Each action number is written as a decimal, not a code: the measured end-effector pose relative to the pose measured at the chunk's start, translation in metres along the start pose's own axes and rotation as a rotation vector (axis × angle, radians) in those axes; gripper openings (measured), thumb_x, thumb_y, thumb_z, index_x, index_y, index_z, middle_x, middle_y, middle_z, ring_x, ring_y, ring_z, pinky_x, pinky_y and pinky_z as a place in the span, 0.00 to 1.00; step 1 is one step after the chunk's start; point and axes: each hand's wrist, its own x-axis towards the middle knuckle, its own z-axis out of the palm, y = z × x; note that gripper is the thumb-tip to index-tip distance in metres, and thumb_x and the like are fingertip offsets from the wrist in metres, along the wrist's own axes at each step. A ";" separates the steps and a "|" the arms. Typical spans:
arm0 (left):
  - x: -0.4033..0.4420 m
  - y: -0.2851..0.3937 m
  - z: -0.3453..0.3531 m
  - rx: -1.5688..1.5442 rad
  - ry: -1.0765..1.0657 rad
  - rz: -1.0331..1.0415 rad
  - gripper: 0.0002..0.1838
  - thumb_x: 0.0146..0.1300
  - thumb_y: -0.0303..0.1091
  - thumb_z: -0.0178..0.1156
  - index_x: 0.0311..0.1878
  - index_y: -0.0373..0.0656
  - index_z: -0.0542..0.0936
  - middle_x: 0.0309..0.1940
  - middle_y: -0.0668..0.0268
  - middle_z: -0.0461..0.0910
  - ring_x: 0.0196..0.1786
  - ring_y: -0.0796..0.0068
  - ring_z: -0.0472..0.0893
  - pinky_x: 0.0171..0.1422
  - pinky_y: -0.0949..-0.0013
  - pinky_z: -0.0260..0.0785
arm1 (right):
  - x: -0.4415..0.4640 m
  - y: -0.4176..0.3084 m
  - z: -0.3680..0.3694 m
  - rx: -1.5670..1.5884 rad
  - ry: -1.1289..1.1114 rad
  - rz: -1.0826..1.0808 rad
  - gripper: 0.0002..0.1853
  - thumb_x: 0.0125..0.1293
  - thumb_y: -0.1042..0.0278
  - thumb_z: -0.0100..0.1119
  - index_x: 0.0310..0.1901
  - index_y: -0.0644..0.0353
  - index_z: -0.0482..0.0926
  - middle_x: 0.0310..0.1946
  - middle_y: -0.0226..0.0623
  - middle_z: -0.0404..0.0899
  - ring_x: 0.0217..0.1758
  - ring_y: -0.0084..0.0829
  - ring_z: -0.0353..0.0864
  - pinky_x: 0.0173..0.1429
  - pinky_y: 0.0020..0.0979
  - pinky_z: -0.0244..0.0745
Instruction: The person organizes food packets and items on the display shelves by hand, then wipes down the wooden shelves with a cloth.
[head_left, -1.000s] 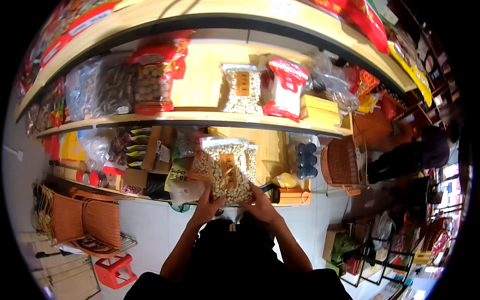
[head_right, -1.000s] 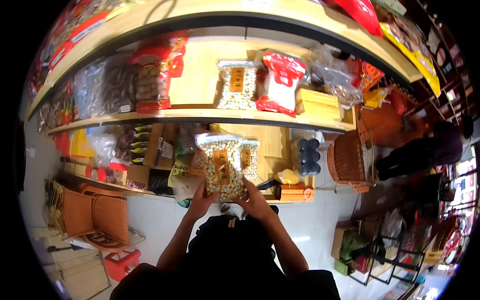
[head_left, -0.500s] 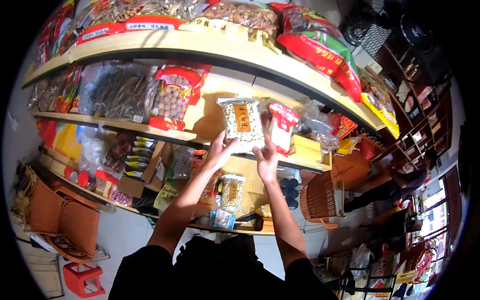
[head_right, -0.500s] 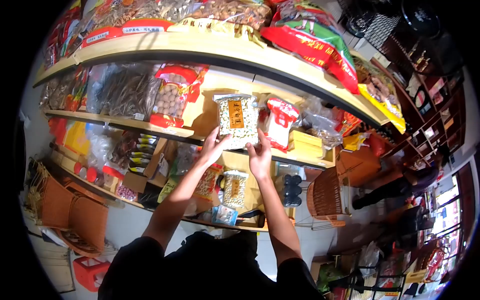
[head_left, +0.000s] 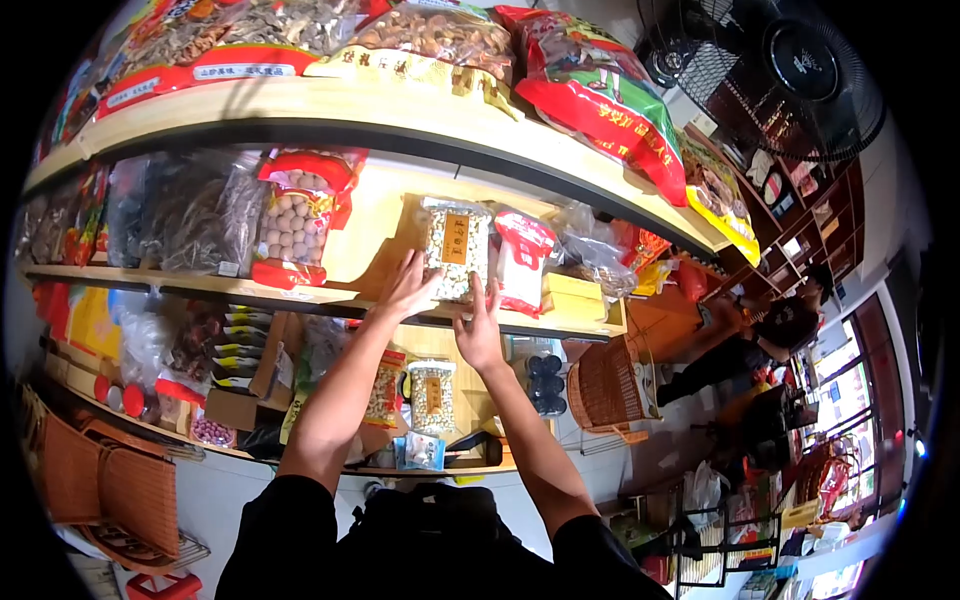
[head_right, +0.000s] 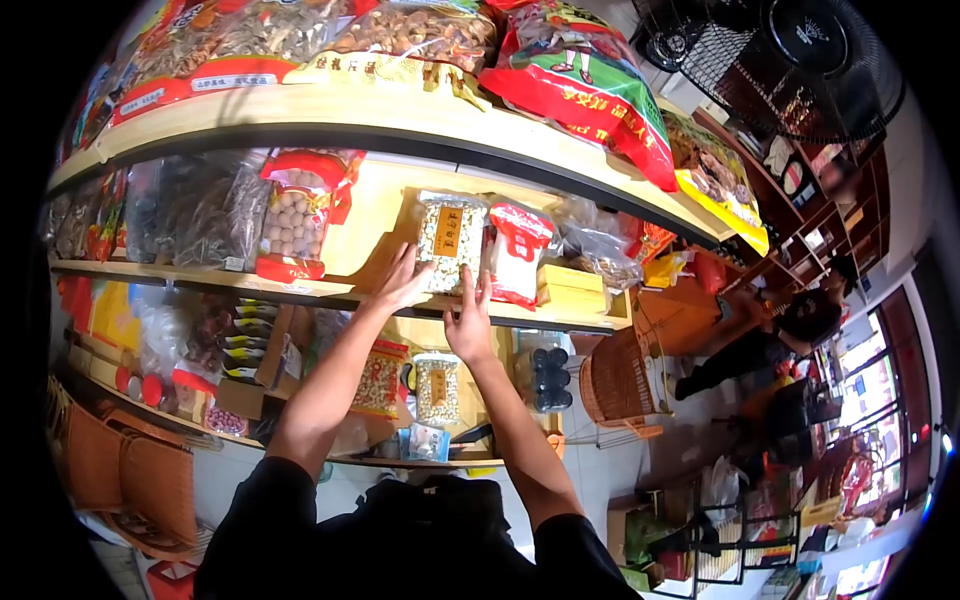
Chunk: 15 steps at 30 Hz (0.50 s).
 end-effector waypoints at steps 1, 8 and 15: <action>-0.001 0.000 0.000 -0.006 0.008 0.001 0.45 0.67 0.63 0.47 0.75 0.37 0.53 0.77 0.47 0.46 0.79 0.51 0.51 0.80 0.54 0.46 | 0.000 0.005 0.002 -0.052 0.038 -0.057 0.46 0.58 0.80 0.59 0.76 0.47 0.49 0.75 0.60 0.36 0.71 0.62 0.59 0.69 0.44 0.69; 0.014 -0.027 0.011 -0.123 0.066 0.104 0.44 0.66 0.60 0.54 0.75 0.39 0.55 0.75 0.45 0.53 0.76 0.52 0.56 0.78 0.55 0.50 | -0.027 0.003 -0.001 -0.012 -0.043 -0.010 0.46 0.54 0.83 0.59 0.75 0.43 0.54 0.77 0.53 0.33 0.77 0.57 0.51 0.71 0.43 0.67; 0.009 -0.020 0.007 -0.348 0.102 0.315 0.39 0.67 0.48 0.60 0.74 0.46 0.54 0.72 0.47 0.58 0.74 0.53 0.61 0.76 0.54 0.53 | -0.024 0.009 -0.003 -0.120 -0.050 -0.017 0.46 0.57 0.80 0.59 0.76 0.41 0.52 0.78 0.49 0.35 0.49 0.47 0.81 0.57 0.40 0.78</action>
